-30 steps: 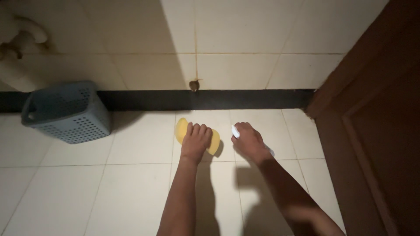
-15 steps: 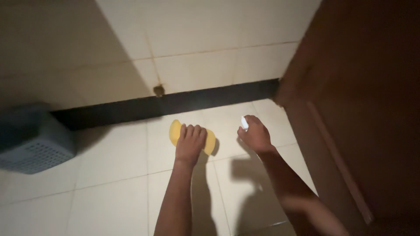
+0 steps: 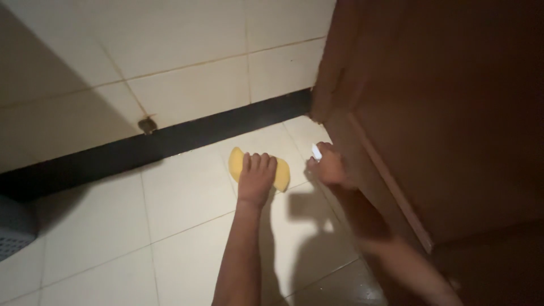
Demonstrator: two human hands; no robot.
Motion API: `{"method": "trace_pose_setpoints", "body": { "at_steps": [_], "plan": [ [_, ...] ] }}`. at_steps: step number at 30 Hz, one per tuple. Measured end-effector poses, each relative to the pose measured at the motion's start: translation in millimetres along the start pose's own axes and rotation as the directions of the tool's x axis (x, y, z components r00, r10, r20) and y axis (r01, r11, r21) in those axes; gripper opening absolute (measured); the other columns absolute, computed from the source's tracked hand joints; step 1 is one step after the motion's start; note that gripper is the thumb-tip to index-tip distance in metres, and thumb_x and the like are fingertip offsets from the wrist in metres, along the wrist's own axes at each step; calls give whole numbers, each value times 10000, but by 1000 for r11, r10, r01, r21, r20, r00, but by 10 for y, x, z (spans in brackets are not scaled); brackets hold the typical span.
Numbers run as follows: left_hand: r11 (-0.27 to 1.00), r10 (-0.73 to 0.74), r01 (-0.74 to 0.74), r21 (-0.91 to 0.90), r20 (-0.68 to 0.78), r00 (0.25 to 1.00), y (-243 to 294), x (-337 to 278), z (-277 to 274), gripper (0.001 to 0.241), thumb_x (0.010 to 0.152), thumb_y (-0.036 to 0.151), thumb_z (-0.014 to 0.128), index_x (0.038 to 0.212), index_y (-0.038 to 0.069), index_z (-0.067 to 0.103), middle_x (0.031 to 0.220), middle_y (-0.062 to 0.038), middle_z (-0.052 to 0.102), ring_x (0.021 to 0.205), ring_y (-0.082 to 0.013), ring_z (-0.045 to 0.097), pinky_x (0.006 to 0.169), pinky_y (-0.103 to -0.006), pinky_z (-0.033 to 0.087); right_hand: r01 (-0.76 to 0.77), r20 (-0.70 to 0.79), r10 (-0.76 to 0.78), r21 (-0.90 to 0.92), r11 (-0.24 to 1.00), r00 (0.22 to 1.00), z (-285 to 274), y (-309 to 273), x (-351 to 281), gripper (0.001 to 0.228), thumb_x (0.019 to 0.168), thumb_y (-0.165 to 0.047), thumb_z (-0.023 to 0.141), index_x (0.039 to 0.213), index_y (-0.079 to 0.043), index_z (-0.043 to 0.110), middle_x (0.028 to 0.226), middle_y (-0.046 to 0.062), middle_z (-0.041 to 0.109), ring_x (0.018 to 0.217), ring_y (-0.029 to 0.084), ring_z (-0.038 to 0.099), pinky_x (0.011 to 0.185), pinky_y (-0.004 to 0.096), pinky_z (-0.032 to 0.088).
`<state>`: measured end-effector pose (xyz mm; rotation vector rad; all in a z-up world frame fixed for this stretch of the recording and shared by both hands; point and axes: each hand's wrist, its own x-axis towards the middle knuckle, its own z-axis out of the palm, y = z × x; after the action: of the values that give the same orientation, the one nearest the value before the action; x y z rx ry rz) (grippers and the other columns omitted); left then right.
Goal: The person cleans a bathroom by spraying a cleaning solution from a white bottle onto the wall and floor tiles. They then use a yellow sponge to wipe the sprayed areas, moving from the wall near the sink to the floor and along the baseboard.
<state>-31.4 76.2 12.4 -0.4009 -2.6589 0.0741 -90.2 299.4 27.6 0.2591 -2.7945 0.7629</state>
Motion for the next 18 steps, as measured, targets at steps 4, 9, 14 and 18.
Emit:
{"method": "trace_pose_setpoints", "body": {
  "at_steps": [4,9,14,18],
  "plan": [
    [999,49,-49,-7,24,998,121,21,23,465,807,101,658,1265,79,576,1197,-114,587,1180,-308,542,1153,-500,318,-309,162,295,69,949,942,-308,15,33,319,873,-286,695,1066,-31,696,982,207,743,883,348,739,817,439,579],
    [998,70,-70,-8,25,997,139,-32,170,423,866,118,643,1279,56,575,1223,-133,584,1211,-327,534,1168,-502,312,-303,78,295,134,943,952,-293,237,34,378,855,-305,700,1120,-37,729,960,201,778,873,299,771,831,420,593],
    [999,11,-9,-35,49,999,55,-125,82,487,827,101,651,1303,49,559,1233,-133,582,1200,-326,533,1153,-511,311,-296,48,292,181,938,955,-325,125,49,442,844,-292,699,1220,-61,682,1001,228,746,919,329,732,838,435,573],
    [998,-32,39,-40,174,984,-37,-170,-99,507,855,70,640,1348,49,524,1268,-129,566,1227,-317,521,1181,-523,295,-267,76,256,246,932,964,-244,132,92,345,846,-306,695,1067,-41,710,985,201,763,905,310,768,831,423,600]
  ]
}}
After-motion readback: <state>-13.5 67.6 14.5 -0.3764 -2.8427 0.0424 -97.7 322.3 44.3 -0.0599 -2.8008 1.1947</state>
